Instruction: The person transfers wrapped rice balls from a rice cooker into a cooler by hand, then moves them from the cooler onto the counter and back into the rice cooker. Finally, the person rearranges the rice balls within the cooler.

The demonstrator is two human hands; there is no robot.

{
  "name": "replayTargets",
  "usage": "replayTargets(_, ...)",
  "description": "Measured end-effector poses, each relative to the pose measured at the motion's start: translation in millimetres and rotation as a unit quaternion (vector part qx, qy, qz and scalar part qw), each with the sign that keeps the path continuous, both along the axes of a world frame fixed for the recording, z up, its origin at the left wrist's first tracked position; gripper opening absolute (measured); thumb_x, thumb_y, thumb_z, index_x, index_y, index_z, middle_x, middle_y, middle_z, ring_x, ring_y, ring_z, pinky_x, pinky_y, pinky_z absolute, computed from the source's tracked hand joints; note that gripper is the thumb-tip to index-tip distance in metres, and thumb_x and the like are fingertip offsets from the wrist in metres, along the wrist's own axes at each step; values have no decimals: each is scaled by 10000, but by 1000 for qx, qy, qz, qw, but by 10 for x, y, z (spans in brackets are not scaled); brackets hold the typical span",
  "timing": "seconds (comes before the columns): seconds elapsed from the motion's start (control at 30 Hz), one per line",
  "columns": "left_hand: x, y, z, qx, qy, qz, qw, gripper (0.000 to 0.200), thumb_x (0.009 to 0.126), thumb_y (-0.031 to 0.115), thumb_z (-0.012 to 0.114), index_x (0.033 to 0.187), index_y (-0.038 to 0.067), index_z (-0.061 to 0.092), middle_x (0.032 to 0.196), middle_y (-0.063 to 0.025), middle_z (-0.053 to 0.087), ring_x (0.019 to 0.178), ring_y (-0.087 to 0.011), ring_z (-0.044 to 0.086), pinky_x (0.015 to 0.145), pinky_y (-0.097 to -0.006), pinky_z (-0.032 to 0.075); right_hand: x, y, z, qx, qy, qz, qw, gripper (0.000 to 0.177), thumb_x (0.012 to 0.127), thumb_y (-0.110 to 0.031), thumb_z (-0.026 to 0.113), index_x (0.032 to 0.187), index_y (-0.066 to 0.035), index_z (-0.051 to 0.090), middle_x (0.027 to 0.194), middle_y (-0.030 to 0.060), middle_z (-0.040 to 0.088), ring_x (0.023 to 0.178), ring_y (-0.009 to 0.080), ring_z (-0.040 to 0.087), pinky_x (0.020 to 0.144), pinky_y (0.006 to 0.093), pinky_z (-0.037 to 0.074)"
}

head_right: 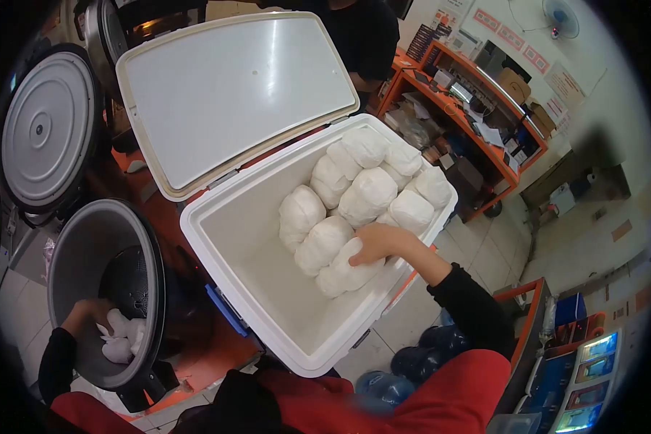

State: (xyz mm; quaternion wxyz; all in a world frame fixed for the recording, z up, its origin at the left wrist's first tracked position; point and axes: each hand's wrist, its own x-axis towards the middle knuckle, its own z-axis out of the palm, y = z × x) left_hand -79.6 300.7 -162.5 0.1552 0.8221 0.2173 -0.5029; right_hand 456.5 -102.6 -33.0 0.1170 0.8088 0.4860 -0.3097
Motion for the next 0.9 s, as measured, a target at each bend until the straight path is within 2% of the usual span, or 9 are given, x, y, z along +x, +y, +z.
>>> replayTargets(0.17, 52, -120, 163, 33, -8, 24, 999, 825, 480, 486, 765, 1127, 29, 538, 1095, -187, 571, 1029, -314, 539, 893, -347, 418, -381, 120, 145, -40, -206, 99, 973, 526, 635, -448, 641, 955, -30, 625, 921, 162, 621, 887, 276, 602, 734, 383, 483)
replayTargets(0.37, 181, -131, 929, -9, 4, 112, 994, 789, 500, 452, 742, 1106, -7, 533, 1065, -196, 578, 1008, -292, 554, 861, -326, 436, -158, 95, -171, -50, -188, 151, 969, 422, 650, -385, 645, 873, -27, 638, 789, 155, 608, 842, 303, 595, 684, 417, 482)
replayTargets(0.47, 249, -439, 1538, -76, -235, 173, 953, 644, 533, 326, 738, 1048, -4, 538, 995, -158, 595, 947, -253, 571, 823, -306, 446, -210, 162, -94, -108, -172, 127, 971, 409, 651, -366, 658, 885, -31, 640, 837, 157, 619, 848, 304, 594, 706, 406, 479)
replayTargets(0.57, 706, -1067, 2151, -160, -418, 244, 860, 533, 568, 212, 715, 1019, 8, 519, 940, -97, 575, 894, -178, 545, 797, -291, 438, -206, 134, 57, -33, -183, 156, 970, 398, 676, -317, 658, 948, -29, 628, 900, 173, 621, 849, 305, 597, 728, 381, 480)
replayTargets(0.63, 1176, -1513, 2359, -215, -495, 281, 793, 531, 578, 201, 709, 1031, 2, 514, 939, -87, 572, 887, -156, 538, 784, -287, 436, -430, 217, 453, 216, -119, 84, 965, 420, 692, -274, 662, 1028, -32, 593, 902, 149, 634, 868, 284, 605, 761, 367, 479)
replayTargets(0.7, 1631, -1836, 2411, -243, -535, 280, 759, 542, 588, 212, 705, 1045, -12, 517, 924, -100, 580, 864, -157, 552, 768, -287, 442, -708, 326, 905, 249, 199, -15, 948, 535, 716, -253, 661, 1186, -65, 486, 1021, 149, 598, 903, 258, 599, 802, 356, 469)
replayTargets(0.77, 2130, -2089, 2344, -232, -549, 242, 766, 532, 611, 235, 691, 1047, -21, 523, 901, -119, 588, 838, -172, 568, 753, -289, 450, -835, 277, 990, 292, 490, -24, 821, 575, 788, -229, 634, 1277, -105, 359, 1092, 112, 521, 984, 223, 545, 836, 318, 444)
replayTargets(0.87, 2888, -2477, 2149, -235, -602, 197, 737, 519, 655, 272, 670, 1054, -20, 513, 894, -142, 589, 828, -199, 584, 729, -298, 463, -800, 188, 844, 355, 529, 32, 770, 648, 790, -204, 626, 1325, -133, 267, 1169, 99, 434, 1070, 205, 476, 889, 312, 408)
replayTargets(0.9, 3071, -2604, 2108, -280, -603, 221, 714, 526, 661, 279, 673, 1068, -9, 504, 914, -150, 578, 832, -203, 583, 718, -306, 466, -757, 82, 906, 354, 470, -17, 808, 662, 752, -165, 639, 1308, -104, 285, 1141, 80, 447, 1079, 192, 455, 909, 308, 389)
